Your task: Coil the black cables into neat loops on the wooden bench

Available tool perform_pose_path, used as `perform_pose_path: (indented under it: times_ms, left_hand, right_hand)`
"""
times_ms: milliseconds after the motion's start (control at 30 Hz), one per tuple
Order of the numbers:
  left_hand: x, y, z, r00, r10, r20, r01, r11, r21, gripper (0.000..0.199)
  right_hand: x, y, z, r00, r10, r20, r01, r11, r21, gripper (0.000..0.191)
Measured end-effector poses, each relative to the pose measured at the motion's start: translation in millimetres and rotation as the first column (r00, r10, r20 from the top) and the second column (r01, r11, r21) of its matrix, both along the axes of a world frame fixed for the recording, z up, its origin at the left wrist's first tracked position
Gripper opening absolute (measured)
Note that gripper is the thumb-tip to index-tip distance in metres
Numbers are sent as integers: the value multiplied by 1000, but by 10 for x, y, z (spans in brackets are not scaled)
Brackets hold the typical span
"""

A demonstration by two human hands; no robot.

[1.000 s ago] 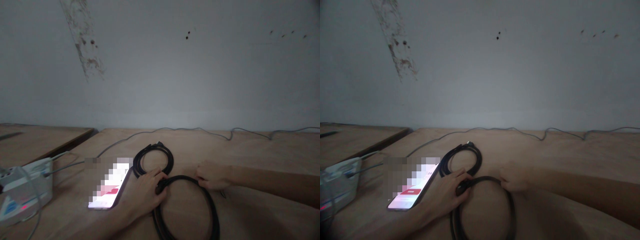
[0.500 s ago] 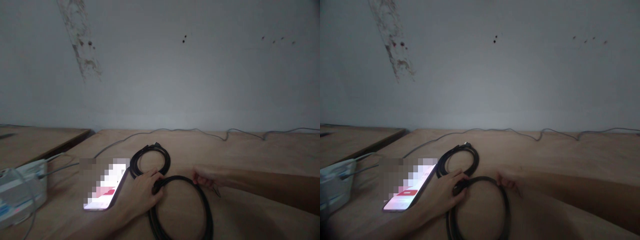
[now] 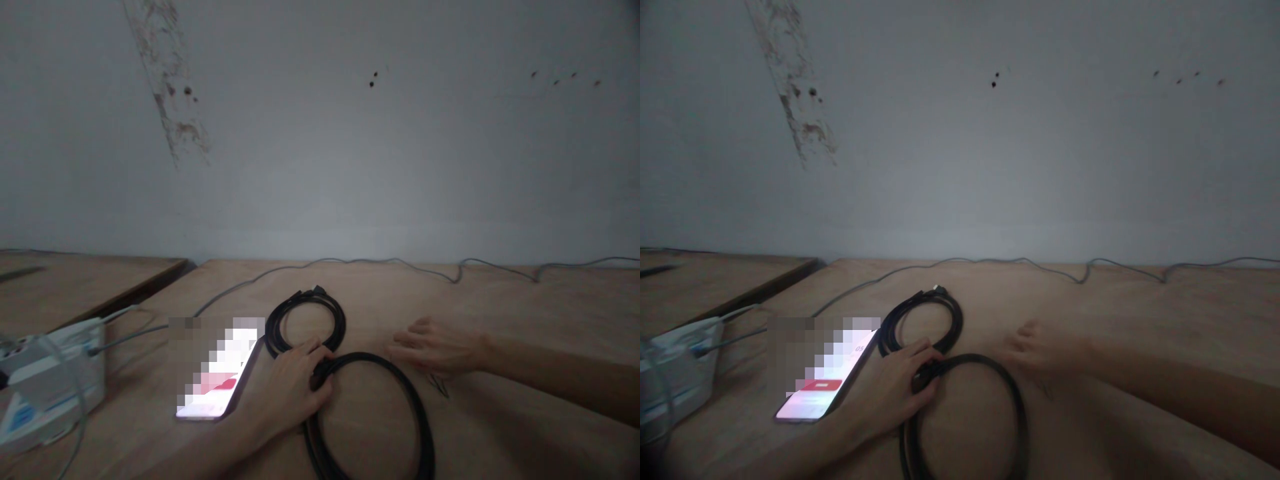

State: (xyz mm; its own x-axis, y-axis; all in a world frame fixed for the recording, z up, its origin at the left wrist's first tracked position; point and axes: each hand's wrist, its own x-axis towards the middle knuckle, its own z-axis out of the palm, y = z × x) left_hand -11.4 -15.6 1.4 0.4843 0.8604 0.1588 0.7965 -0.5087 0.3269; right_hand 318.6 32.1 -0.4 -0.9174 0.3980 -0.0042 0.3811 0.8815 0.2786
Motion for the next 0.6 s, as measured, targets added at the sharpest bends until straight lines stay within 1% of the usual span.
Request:
perform_pose_path:
  times_ms: [67, 133, 200, 267, 333, 467, 533, 600]
  left_hand:
    - [3, -5, 9, 1000, 1, -4, -1, 1000, 6, 30]
    - [9, -12, 28, 1000, 1, -10, -1, 1000, -3, 29]
    - [17, -17, 47, 1000, 4, -21, -4, 1000, -18, 28]
    - [21, -18, 53, 1000, 4, -30, -5, 1000, -22, 28]
    - [19, -13, 41, 999, 6, -32, -6, 1000, -7, 28]
    - [11, 3, -1, 1000, 3, -30, -3, 1000, 1, 29]
    - [11, 6, -11, 1000, 1, -26, -1, 1000, 0, 29]
    - [13, 2, -8, 1000, 6, -25, -5, 1000, 8, 29]
  right_hand:
    - [45, 37, -118, 994, 106, 1, -106, 991, 76, 50]
    - [58, 76, -217, 987, 158, -12, -155, 979, 130, 45]
    - [40, 101, -259, 981, 191, -18, -186, 972, 146, 41]
    - [-2, 104, -242, 979, 205, -20, -201, 970, 135, 37]
    - [-56, 91, -185, 984, 178, -13, -175, 979, 105, 33]
    - [-175, 54, -53, 997, 42, 69, -43, 999, 11, 25]
    - [-236, 36, -4, 995, 1, 95, 4, 999, -47, 29]
    - [-300, 12, 31, 995, -52, 90, 62, 991, -117, 38]
